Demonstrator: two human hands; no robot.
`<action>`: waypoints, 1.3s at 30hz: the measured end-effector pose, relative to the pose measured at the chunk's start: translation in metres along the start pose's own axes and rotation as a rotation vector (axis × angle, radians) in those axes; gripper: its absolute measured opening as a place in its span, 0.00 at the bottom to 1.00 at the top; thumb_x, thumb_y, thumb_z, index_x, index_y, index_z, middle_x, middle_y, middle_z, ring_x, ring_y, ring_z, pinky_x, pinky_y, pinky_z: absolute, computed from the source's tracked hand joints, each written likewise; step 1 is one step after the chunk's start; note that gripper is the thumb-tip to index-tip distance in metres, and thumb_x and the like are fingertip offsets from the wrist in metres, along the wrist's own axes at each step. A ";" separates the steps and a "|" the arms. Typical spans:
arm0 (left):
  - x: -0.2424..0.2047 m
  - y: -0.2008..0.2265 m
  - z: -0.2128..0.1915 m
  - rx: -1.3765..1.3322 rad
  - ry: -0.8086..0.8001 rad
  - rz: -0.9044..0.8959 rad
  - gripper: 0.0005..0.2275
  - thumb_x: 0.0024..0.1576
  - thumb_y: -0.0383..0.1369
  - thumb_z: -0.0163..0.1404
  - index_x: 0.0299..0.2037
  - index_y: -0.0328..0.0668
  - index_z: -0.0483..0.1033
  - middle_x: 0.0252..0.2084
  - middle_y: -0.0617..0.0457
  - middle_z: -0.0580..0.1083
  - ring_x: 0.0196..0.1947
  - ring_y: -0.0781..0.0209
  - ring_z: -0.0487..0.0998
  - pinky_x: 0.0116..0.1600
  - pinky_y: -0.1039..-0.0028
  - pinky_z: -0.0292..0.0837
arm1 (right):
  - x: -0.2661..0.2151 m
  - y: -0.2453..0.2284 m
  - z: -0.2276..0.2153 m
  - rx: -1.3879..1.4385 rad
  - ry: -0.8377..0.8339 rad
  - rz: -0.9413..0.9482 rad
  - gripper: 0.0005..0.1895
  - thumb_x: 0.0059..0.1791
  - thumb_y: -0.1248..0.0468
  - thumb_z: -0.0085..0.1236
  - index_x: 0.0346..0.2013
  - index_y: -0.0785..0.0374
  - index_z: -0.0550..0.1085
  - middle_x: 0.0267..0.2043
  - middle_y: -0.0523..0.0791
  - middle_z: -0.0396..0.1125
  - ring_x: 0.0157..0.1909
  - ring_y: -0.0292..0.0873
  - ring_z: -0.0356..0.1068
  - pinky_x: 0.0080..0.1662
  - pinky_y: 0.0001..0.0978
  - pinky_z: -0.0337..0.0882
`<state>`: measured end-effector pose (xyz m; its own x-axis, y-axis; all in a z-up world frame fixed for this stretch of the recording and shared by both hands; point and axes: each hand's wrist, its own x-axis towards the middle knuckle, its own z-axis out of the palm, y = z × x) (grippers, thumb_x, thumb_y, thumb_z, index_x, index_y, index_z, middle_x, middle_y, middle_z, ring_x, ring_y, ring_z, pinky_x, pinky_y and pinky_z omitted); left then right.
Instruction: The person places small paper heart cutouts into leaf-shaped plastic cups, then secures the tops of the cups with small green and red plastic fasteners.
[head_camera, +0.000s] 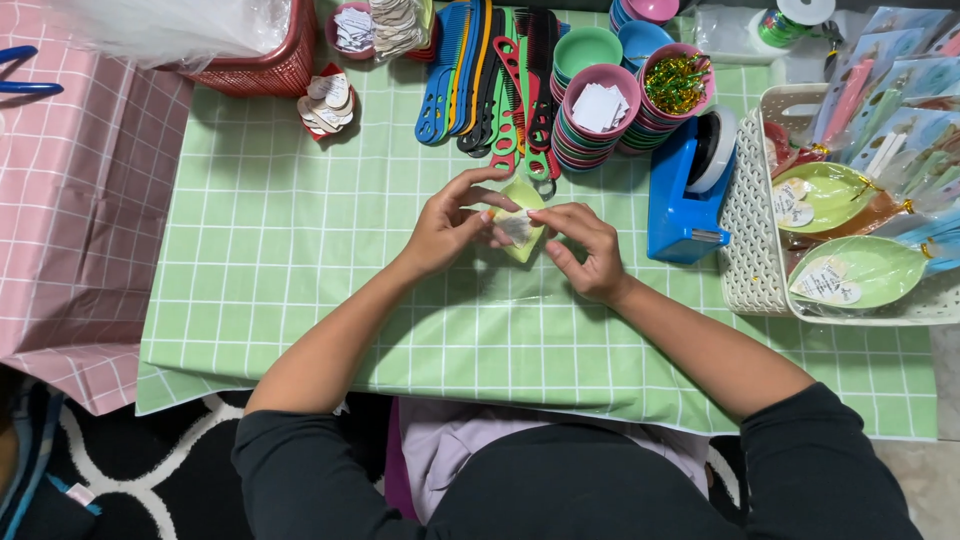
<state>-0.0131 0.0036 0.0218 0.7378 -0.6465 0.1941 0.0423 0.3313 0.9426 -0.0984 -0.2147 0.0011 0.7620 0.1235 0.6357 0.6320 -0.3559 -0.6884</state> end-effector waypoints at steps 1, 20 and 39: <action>-0.001 -0.004 -0.002 0.030 -0.006 0.005 0.20 0.61 0.20 0.45 0.64 0.43 0.64 0.46 0.39 0.77 0.32 0.50 0.83 0.38 0.65 0.85 | 0.001 -0.001 0.000 0.003 0.000 -0.007 0.18 0.52 0.62 0.51 0.53 0.67 0.76 0.44 0.50 0.73 0.34 0.45 0.71 0.45 0.39 0.66; 0.001 -0.021 -0.012 0.312 0.075 0.131 0.06 0.56 0.23 0.58 0.38 0.35 0.73 0.31 0.47 0.76 0.20 0.62 0.78 0.22 0.75 0.76 | -0.002 0.001 0.003 0.047 0.094 0.050 0.13 0.54 0.64 0.52 0.50 0.67 0.75 0.43 0.50 0.73 0.35 0.47 0.71 0.43 0.39 0.71; -0.008 -0.002 0.002 0.422 -0.164 0.094 0.05 0.57 0.28 0.57 0.34 0.39 0.72 0.20 0.51 0.72 0.14 0.65 0.70 0.20 0.78 0.63 | -0.002 -0.005 0.004 0.106 0.023 0.077 0.10 0.49 0.62 0.63 0.26 0.63 0.75 0.40 0.50 0.70 0.34 0.47 0.70 0.41 0.38 0.70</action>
<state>-0.0199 0.0066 0.0184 0.6076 -0.7383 0.2928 -0.3227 0.1073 0.9404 -0.1028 -0.2099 0.0016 0.8063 0.0778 0.5864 0.5839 -0.2636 -0.7679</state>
